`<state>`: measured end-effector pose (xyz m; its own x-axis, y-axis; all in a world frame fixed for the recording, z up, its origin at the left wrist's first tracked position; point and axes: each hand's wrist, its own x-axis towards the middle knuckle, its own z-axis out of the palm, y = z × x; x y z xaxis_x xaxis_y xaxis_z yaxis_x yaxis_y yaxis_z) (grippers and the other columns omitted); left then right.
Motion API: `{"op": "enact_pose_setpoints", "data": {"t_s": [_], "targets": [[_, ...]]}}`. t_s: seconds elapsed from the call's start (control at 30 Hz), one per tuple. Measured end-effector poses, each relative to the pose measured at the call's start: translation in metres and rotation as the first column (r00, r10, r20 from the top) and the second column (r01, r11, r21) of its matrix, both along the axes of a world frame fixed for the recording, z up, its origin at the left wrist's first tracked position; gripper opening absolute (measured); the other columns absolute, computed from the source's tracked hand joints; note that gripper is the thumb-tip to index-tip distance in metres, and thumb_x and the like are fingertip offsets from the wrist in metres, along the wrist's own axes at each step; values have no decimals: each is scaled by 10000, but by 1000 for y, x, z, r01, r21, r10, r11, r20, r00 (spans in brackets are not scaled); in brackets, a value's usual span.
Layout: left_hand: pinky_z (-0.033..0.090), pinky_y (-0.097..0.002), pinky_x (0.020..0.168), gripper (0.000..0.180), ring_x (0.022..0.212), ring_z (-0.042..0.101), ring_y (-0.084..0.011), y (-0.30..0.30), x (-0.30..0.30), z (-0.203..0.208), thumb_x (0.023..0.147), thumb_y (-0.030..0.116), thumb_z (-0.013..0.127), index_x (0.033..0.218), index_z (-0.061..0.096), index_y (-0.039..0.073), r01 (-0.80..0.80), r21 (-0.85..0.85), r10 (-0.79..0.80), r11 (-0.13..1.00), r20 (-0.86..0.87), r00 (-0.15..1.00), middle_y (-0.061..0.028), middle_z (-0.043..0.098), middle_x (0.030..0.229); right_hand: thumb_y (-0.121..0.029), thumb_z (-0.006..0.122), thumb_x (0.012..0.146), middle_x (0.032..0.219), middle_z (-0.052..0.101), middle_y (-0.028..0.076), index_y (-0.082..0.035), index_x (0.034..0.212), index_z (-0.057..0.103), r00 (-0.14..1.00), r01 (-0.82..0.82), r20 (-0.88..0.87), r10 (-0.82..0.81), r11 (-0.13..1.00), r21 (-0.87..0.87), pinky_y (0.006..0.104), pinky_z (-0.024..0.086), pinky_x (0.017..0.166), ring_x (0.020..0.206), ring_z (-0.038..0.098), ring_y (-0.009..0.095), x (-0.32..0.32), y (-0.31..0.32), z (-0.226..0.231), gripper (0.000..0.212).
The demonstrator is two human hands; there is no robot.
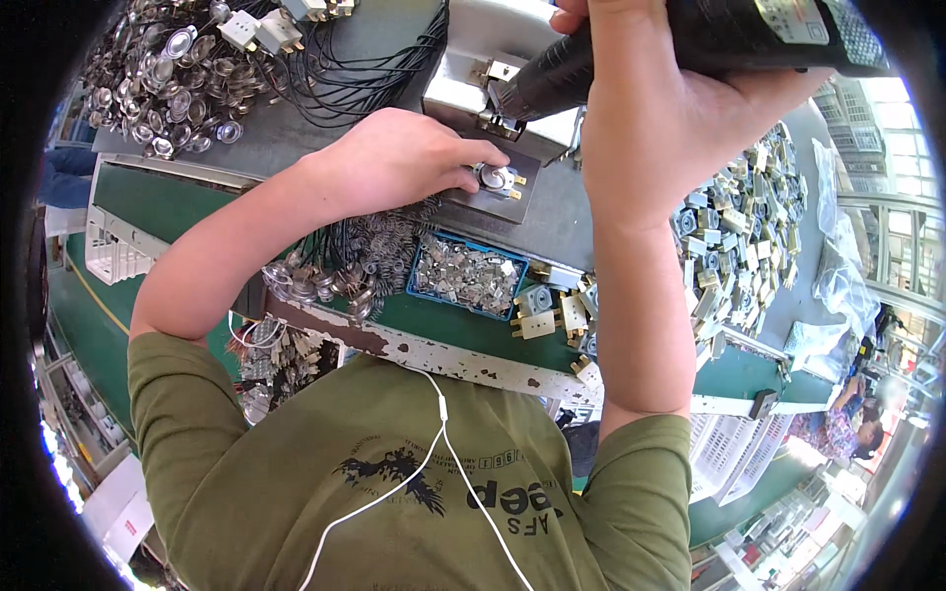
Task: Assembling and testing small electronic components on a factory production line.
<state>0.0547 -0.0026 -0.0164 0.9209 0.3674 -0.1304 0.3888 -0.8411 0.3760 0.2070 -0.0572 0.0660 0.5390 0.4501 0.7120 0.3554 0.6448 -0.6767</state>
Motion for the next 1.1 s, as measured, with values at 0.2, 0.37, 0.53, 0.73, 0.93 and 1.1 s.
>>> {"op": "enact_pose_setpoints", "data": {"t_s": [0.2,0.37,0.53,0.73,0.93,1.1], "targets": [[574,-441,796,327,912,732,-307,0,0,-3,964,316,655,1283,675,249,-7,-17,8,1000,23,1000,-102,739,931,-78,723,973,730,624,63,-8,1053,591,996,42,87,-36,997,-66,268,497,521,559,599,136,6,2,-4,170],[574,-454,765,313,892,733,-316,-1,-1,-4,970,326,658,1265,675,224,9,16,-10,1000,27,1000,-111,737,896,-62,710,980,791,645,74,3,1092,567,994,70,83,-71,997,8,270,502,521,562,601,129,-18,-1,-2,193],[576,-457,750,298,874,734,-320,0,-1,-5,975,326,655,1248,675,210,20,12,-21,1000,43,999,-109,738,879,-32,700,977,837,662,90,-6,1175,512,976,182,117,-182,983,13,263,503,518,573,615,129,-23,-2,-3,274],[577,-457,743,284,871,735,-317,-1,-2,-11,974,319,656,1235,678,210,20,34,-23,999,79,997,-103,741,880,-25,698,977,840,664,92,-11,1192,498,979,147,153,-137,987,-59,261,503,518,576,619,131,-23,-3,-3,294],[578,-446,742,267,874,737,-301,0,-1,-8,966,308,661,1217,690,221,20,33,-23,999,69,997,-85,749,897,-17,695,976,843,666,94,-16,1209,484,979,110,186,-83,984,-141,259,502,517,579,623,132,-21,-5,-1,314],[577,-434,763,287,900,739,-287,0,-2,-12,955,293,664,1235,698,241,13,39,-16,999,78,997,-66,754,911,-11,693,975,846,668,96,-21,1222,472,978,86,204,-47,978,-191,257,502,516,582,627,133,-20,-6,2,332]]}}
